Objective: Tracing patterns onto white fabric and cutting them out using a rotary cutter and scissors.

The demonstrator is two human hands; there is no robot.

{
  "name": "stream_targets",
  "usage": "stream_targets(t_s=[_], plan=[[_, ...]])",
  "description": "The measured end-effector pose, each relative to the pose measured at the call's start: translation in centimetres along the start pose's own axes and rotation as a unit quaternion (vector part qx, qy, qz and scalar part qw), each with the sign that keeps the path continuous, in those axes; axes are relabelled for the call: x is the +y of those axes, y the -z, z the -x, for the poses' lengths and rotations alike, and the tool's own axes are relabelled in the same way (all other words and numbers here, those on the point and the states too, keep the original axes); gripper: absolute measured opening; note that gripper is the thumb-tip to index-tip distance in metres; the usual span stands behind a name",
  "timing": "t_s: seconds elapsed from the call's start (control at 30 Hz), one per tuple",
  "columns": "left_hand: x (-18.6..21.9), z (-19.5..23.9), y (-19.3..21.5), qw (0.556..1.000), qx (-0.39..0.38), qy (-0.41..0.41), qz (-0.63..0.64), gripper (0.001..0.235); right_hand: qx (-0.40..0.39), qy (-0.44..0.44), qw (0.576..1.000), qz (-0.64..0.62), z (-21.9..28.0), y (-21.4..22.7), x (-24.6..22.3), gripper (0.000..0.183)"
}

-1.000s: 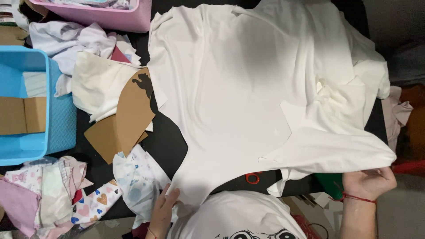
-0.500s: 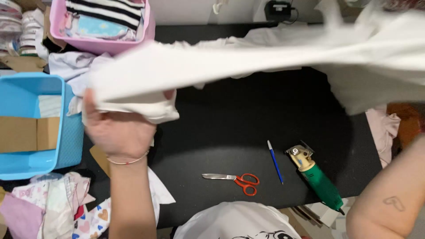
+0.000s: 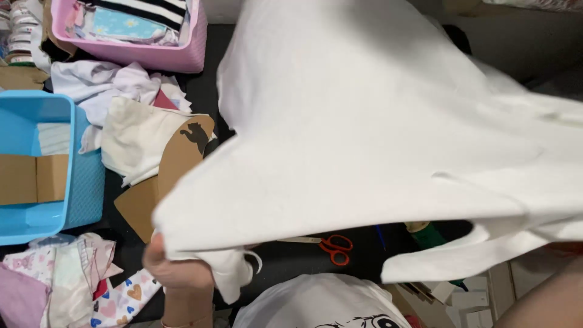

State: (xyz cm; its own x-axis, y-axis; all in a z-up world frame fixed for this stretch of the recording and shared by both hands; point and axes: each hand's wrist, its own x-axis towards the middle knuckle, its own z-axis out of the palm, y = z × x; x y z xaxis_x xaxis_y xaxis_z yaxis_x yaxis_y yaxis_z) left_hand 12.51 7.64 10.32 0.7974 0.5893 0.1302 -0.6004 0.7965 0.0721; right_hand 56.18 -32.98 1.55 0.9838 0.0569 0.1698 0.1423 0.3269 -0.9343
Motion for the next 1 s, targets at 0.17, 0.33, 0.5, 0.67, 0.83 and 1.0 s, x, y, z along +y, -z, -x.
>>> stream_targets(t_s=[0.17,0.33,0.5,0.67,0.83,1.0], plan=[[1.1,6.8,9.2,0.981,0.071,0.134,0.119,0.053,0.013,0.006,0.999,0.044,7.3,0.3,-1.4,0.018],[-0.6,7.3,6.9,0.815,0.482,0.21,-0.244,0.054,0.023,0.01,0.996,0.089,13.8,0.8,-1.5,0.015],[-2.0,8.9,8.7,0.659,0.593,0.269,-0.376,0.044,0.034,0.018,0.99,0.135,18.8,1.3,-2.2,0.014],[-2.2,10.5,10.4,0.493,0.428,0.359,-0.667,0.029,0.036,0.031,0.985,0.166,20.6,0.6,-2.0,0.015],[-1.2,5.3,4.8,0.499,0.387,0.399,-0.665,0.061,0.08,0.008,0.973,0.217,17.8,-3.6,-2.5,0.019],[0.5,-0.6,5.6,0.565,0.387,0.272,-0.676,0.05,0.131,0.026,0.948,0.29,10.2,-4.7,1.1,0.018]])
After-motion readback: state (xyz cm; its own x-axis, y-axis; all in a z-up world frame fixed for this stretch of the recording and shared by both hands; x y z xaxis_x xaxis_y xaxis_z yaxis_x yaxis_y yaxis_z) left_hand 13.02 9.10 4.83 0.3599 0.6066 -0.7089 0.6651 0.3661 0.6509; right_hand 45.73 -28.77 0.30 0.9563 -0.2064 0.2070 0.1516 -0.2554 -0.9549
